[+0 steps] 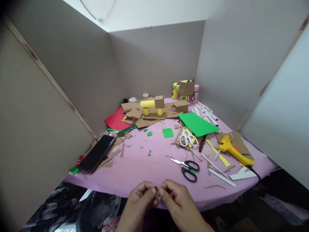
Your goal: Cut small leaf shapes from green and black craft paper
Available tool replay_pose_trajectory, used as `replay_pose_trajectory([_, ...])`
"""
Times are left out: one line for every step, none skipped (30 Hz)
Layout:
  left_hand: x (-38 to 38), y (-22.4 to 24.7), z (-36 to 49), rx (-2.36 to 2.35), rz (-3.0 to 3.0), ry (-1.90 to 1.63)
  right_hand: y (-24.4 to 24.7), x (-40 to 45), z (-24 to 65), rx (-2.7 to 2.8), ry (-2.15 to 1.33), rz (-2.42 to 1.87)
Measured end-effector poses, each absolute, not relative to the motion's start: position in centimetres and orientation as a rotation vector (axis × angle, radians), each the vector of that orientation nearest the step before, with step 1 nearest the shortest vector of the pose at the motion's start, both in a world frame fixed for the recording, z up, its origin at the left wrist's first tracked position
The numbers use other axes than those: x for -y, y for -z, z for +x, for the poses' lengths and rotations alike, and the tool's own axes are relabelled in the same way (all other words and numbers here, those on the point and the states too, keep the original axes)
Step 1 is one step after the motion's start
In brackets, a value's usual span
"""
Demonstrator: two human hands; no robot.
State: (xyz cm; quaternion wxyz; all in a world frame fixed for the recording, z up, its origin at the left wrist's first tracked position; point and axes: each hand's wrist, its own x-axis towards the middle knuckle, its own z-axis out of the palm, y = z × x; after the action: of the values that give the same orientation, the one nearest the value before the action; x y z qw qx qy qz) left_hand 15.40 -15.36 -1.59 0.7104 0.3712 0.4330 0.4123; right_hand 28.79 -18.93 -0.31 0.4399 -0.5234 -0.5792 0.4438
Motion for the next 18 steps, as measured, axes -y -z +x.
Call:
replay_pose_trajectory([15.4, 1.7, 15.2, -0.960, 0.905, -0.917, 0.4, 18.9, 28.5, 1.397, -1.150, -1.282])
replay_pose_trajectory([15.5, 1.7, 15.0, -0.970, 1.004, -0.922, 0.5, 18.8, 28.4, 1.361, -1.201, -1.270])
replay_pose_trajectory([15.5, 1.7, 14.8, -0.988, 1.125, -0.933, 0.7, 18.6, 28.5, 1.333, -1.250, -1.259])
replay_pose_trajectory([15.6, 1.7, 14.5, -1.009, 1.267, -0.949, 0.8, 18.5, 28.6, 1.310, -1.297, -1.247])
replay_pose_trajectory([15.6, 1.7, 14.3, -1.026, 1.424, -0.963, 0.8, 18.4, 28.8, 1.292, -1.334, -1.232])
replay_pose_trajectory([15.6, 1.7, 14.1, -1.033, 1.579, -0.973, 0.8, 18.3, 29.0, 1.280, -1.351, -1.218])
replay_pose_trajectory([15.7, 1.7, 14.0, -1.030, 1.719, -0.976, 0.8, 18.2, 29.1, 1.277, -1.351, -1.209])
replay_pose_trajectory([15.7, 1.7, 14.0, -1.021, 1.831, -0.972, 0.7, 18.2, 29.2, 1.282, -1.343, -1.204])
replay_pose_trajectory([15.8, 1.7, 13.9, -1.011, 1.908, -0.963, 0.5, 18.2, 29.2, 1.287, -1.334, -1.203])
replay_pose_trajectory([15.8, 1.8, 14.0, -1.005, 1.956, -0.954, 0.4, 18.3, 29.2, 1.289, -1.328, -1.203])
replay_pose_trajectory([15.9, 1.8, 14.0, -1.002, 1.983, -0.948, 0.3, 18.3, 29.1, 1.286, -1.325, -1.204])
replay_pose_trajectory([15.9, 1.9, 14.1, -1.002, 1.999, -0.946, 0.3, 18.3, 29.0, 1.279, -1.328, -1.203])
replay_pose_trajectory([16.0, 1.9, 14.2, -1.004, 2.008, -0.948, 0.3, 18.3, 28.9, 1.268, -1.333, -1.199])
replay_pose_trajectory([16.0, 1.9, 14.2, -1.003, 2.010, -0.951, 0.3, 18.2, 28.8, 1.255, -1.339, -1.190])
replay_pose_trajectory([16.0, 1.8, 14.3, -1.001, 2.007, -0.952, 0.4, 18.2, 28.7, 1.243, -1.345, -1.180])
replay_pose_trajectory([16.0, 1.8, 14.3, -1.000, 2.000, -0.952, 0.5, 18.1, 28.6, 1.232, -1.355, -1.172])
replay_pose_trajectory([16.0, 1.7, 14.3, -1.000, 1.990, -0.951, 0.7, 18.0, 28.6, 1.221, -1.368, -1.166])
replay_pose_trajectory([16.0, 1.6, 14.2, -0.999, 1.980, -0.953, 0.8, 18.0, 28.5, 1.211, -1.381, -1.161])
